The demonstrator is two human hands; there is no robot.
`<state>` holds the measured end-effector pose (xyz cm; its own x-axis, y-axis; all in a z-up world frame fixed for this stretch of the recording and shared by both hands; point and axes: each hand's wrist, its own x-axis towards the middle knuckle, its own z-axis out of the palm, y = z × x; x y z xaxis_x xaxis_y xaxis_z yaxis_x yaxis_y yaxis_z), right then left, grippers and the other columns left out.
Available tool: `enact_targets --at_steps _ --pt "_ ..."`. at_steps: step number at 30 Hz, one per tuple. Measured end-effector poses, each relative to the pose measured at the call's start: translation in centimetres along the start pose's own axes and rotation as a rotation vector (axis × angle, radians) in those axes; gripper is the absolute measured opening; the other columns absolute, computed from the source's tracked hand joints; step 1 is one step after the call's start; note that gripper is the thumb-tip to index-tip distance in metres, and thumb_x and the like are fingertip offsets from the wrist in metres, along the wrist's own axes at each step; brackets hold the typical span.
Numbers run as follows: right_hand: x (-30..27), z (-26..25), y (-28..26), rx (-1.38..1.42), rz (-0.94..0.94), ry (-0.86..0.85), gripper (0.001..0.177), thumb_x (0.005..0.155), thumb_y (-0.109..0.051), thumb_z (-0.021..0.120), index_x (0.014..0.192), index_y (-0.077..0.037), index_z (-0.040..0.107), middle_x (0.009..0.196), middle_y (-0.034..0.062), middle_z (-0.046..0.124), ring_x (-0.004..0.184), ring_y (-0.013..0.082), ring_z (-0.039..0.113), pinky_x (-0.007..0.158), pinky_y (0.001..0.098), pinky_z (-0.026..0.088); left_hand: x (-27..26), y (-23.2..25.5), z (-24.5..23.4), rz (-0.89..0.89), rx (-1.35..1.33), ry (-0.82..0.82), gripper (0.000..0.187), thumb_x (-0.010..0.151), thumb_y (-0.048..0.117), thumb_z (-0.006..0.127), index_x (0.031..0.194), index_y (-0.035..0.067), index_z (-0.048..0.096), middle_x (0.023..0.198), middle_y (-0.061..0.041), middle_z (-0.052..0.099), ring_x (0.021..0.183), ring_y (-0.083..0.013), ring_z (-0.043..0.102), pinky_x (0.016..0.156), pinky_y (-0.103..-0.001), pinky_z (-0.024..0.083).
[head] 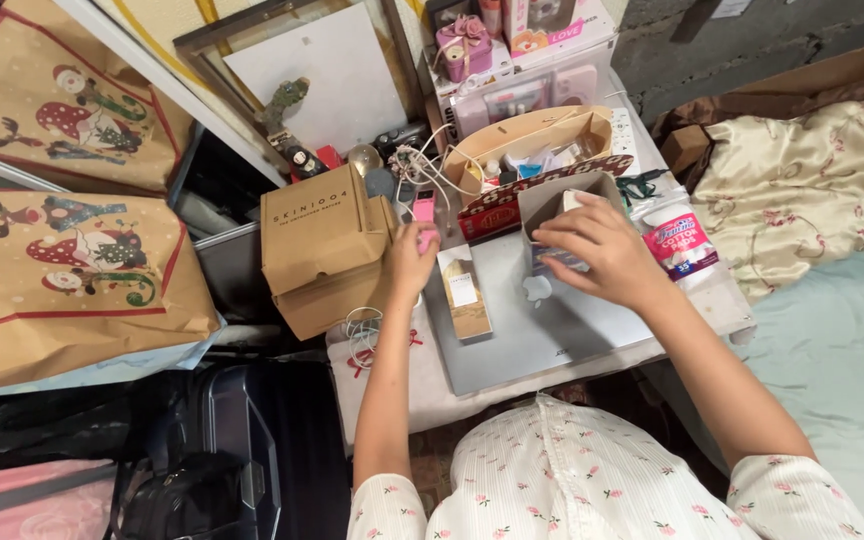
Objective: The person organizes various items on a cluttered desk, including a red packet, a small box, a pink device with a cable, and a purple box. They place items into a brown paper bag and rearrange objects on the desk.
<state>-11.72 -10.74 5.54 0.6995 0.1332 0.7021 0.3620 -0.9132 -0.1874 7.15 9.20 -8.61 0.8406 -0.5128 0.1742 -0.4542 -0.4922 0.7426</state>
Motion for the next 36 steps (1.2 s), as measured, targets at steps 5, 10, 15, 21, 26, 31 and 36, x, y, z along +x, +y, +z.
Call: enact_targets --at_steps 5,10,15,21,26,31,36 --pt "0.1 2.6 -2.1 0.133 -0.033 0.02 0.019 0.075 -0.018 0.065 0.092 -0.011 0.065 0.088 0.0039 0.063 0.082 0.021 0.059 0.089 0.038 0.045 0.0 -1.6 2.2 0.015 -0.052 -0.053 0.022 0.075 0.015 0.061 0.097 0.015 0.059 0.095 -0.008 0.055 0.093 -0.0295 0.057 0.077 -0.036 0.049" --pt "0.1 5.1 -4.1 0.212 -0.018 -0.034 0.014 0.077 -0.013 0.061 0.09 -0.009 0.064 0.084 0.0051 0.062 0.078 0.0238 0.06 0.077 0.039 0.049 0.5 -0.9 2.5 0.052 0.018 -0.145 0.024 0.076 0.022 0.061 0.1 0.019 0.056 0.096 -0.006 0.057 0.095 -0.0251 0.057 0.078 -0.038 0.049" --pt "-0.8 7.2 -5.0 0.326 0.04 -0.164 0.01 0.08 -0.009 0.056 0.087 -0.005 0.061 0.082 0.0089 0.061 0.075 0.0259 0.059 0.067 0.0363 0.05 2.1 -1.4 4.4 0.061 -0.146 0.039 0.032 0.075 0.011 0.06 0.106 0.008 0.052 0.093 -0.017 0.056 0.088 -0.0358 0.059 0.074 -0.039 0.051" --pt "-2.7 7.8 -5.3 0.335 0.21 -0.181 0.009 0.081 -0.01 0.055 0.086 -0.006 0.061 0.078 0.0084 0.061 0.07 0.0244 0.059 0.063 0.0345 0.05 5.2 -0.7 3.6 0.089 -0.039 0.306 0.051 0.068 0.006 0.061 0.115 0.003 0.041 0.108 -0.022 0.044 0.102 -0.0411 0.05 0.087 -0.045 0.044" --pt "-3.9 7.7 -5.4 0.325 0.293 -0.168 0.01 0.082 -0.011 0.054 0.087 -0.006 0.061 0.077 0.009 0.061 0.071 0.0251 0.059 0.063 0.0336 0.049 8.2 -2.8 4.8 -0.141 0.061 0.231 0.077 0.066 0.008 0.067 0.132 0.012 0.027 0.127 -0.034 0.026 0.117 -0.0489 0.036 0.1 -0.053 0.026" --pt "-5.0 7.9 -5.3 0.352 0.371 -0.172 0.01 0.082 -0.011 0.054 0.087 -0.007 0.061 0.076 0.009 0.062 0.071 0.0248 0.06 0.064 0.0331 0.049 10.6 -7.0 6.6 -0.211 0.088 0.112 0.071 0.07 0.016 0.069 0.13 0.022 0.031 0.124 -0.032 0.033 0.113 -0.0458 0.044 0.095 -0.05 0.036" --pt "-5.6 7.9 -5.1 0.39 0.436 -0.235 0.01 0.082 -0.011 0.053 0.087 -0.008 0.061 0.078 0.0078 0.063 0.074 0.0235 0.061 0.067 0.0333 0.049 12.0 -10.5 8.1 -0.352 0.059 -0.01 0.035 0.074 0.023 0.065 0.103 0.022 0.046 0.098 -0.013 0.053 0.096 -0.0297 0.058 0.081 -0.038 0.048"
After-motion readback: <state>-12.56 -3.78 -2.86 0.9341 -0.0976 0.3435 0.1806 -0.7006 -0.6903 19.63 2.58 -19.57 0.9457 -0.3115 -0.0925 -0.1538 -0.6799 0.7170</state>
